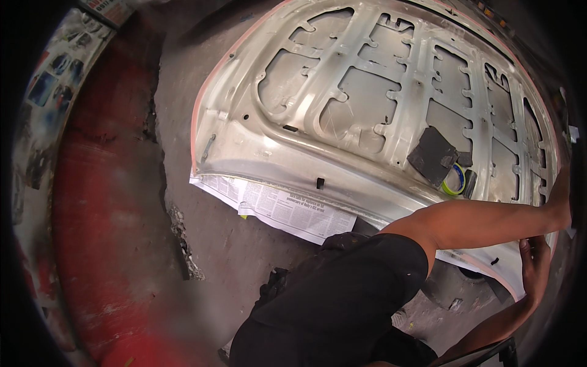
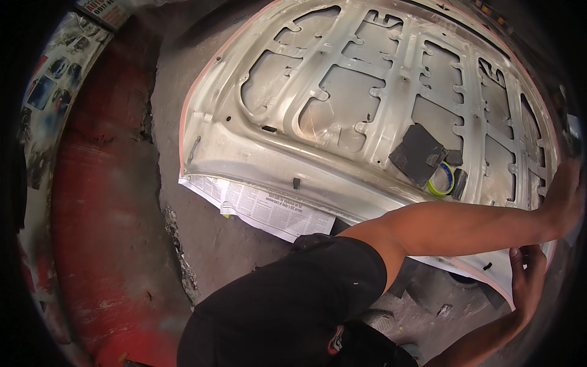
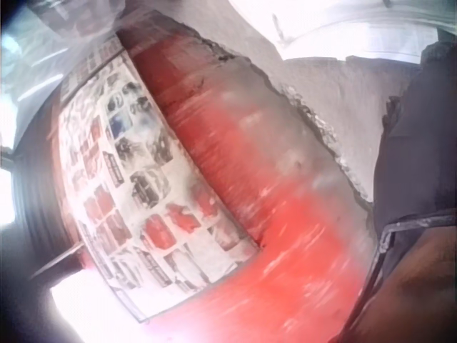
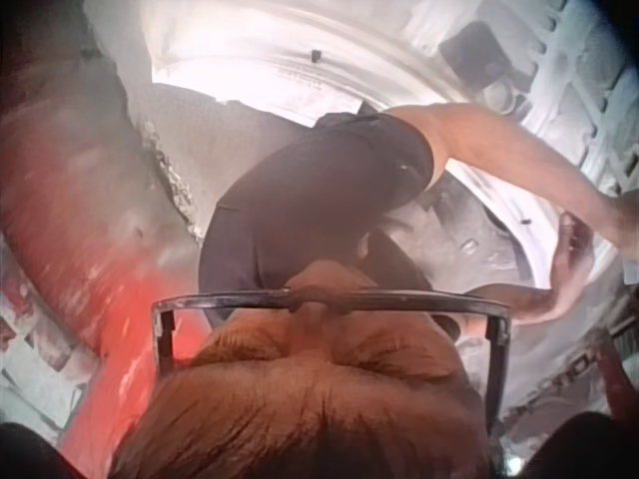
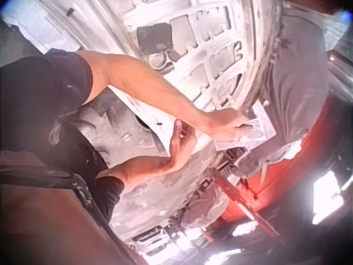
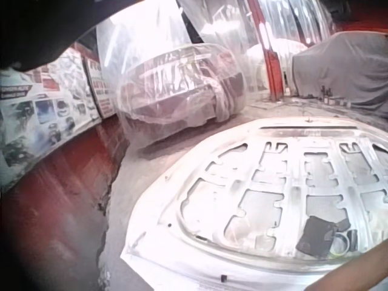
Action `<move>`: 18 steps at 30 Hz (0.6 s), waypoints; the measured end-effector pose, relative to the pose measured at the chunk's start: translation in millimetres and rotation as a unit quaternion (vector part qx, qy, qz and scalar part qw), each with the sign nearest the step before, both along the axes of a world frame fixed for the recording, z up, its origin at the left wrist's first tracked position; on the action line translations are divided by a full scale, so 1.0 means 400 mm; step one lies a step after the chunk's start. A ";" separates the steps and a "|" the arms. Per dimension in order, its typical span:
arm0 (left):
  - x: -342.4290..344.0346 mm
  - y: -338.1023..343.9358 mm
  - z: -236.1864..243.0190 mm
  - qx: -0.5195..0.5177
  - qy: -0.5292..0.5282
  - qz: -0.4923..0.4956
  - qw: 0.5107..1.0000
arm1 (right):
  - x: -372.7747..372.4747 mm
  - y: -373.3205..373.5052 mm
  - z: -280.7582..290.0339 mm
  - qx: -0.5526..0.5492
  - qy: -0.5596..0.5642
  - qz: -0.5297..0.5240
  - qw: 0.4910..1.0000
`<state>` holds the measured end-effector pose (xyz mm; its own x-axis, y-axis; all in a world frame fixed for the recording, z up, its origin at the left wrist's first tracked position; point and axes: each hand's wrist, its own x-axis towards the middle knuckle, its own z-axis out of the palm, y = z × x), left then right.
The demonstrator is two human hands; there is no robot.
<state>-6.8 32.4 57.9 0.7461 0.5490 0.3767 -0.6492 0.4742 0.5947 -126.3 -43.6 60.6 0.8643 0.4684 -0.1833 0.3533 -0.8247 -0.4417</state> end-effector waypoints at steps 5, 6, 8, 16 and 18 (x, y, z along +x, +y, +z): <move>0.007 0.002 -0.007 0.003 0.007 0.001 1.000 | 0.005 -0.003 0.004 0.002 0.036 0.019 0.999; 0.007 0.001 -0.005 0.005 0.008 0.001 1.000 | 0.006 -0.002 0.005 -0.002 0.039 0.017 0.999; 0.007 -0.001 -0.003 0.005 0.008 -0.001 1.000 | 0.007 0.000 0.009 -0.012 0.044 0.013 0.999; -0.004 0.023 -0.011 0.020 0.013 0.004 1.000 | 0.009 0.011 -0.002 -0.009 0.044 0.011 0.999; -0.006 0.036 -0.009 0.024 0.015 0.006 1.000 | 0.006 0.022 -0.001 -0.006 0.051 0.012 0.999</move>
